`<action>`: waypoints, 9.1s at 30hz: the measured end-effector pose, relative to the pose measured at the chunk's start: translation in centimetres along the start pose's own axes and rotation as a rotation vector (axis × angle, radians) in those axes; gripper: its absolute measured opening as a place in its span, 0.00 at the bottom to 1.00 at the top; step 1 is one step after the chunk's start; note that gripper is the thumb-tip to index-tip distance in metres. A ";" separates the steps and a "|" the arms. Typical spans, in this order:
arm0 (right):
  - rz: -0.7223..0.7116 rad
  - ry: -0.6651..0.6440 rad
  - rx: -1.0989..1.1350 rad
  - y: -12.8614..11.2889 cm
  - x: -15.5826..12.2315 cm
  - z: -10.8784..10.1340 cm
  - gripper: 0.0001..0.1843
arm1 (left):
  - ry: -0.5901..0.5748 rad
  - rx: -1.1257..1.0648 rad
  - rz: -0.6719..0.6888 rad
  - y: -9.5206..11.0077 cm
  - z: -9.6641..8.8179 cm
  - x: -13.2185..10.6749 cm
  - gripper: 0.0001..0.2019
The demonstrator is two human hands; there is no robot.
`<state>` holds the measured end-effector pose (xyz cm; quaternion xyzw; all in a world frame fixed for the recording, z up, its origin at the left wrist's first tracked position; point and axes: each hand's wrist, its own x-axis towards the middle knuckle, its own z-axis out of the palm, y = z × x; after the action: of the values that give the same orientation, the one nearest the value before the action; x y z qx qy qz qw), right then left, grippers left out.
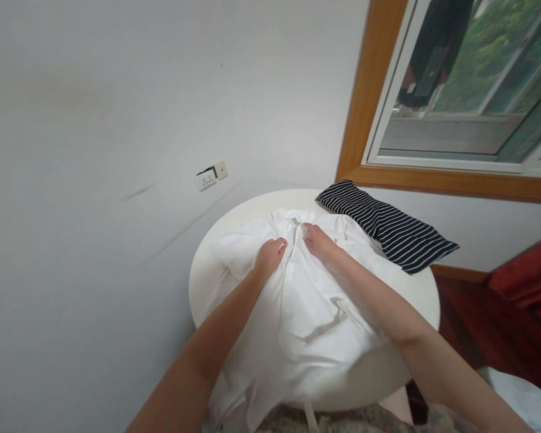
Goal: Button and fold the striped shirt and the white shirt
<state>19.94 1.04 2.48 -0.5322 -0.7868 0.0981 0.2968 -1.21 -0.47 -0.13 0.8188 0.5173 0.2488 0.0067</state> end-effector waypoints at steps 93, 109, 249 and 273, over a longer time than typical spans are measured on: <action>-0.104 -0.256 0.664 0.3 -3.3 0.2 0.20 | 0.059 -0.159 0.235 3.0 -0.1 0.3 0.11; 0.062 -0.320 0.708 0.7 -3.6 -0.3 0.09 | -0.023 -0.172 0.371 3.8 -1.0 0.5 0.14; 0.164 0.545 0.262 3.3 -4.8 -2.8 0.19 | 0.136 -0.101 0.204 3.8 -1.4 0.0 0.14; -0.135 -0.075 0.200 -0.3 -4.6 0.9 0.15 | 0.051 -0.174 0.148 2.4 1.0 0.4 0.06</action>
<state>20.41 -3.02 0.21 -0.4419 -0.8175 0.1758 0.3248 1.38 -1.05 -0.21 0.8443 0.4322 0.3134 0.0460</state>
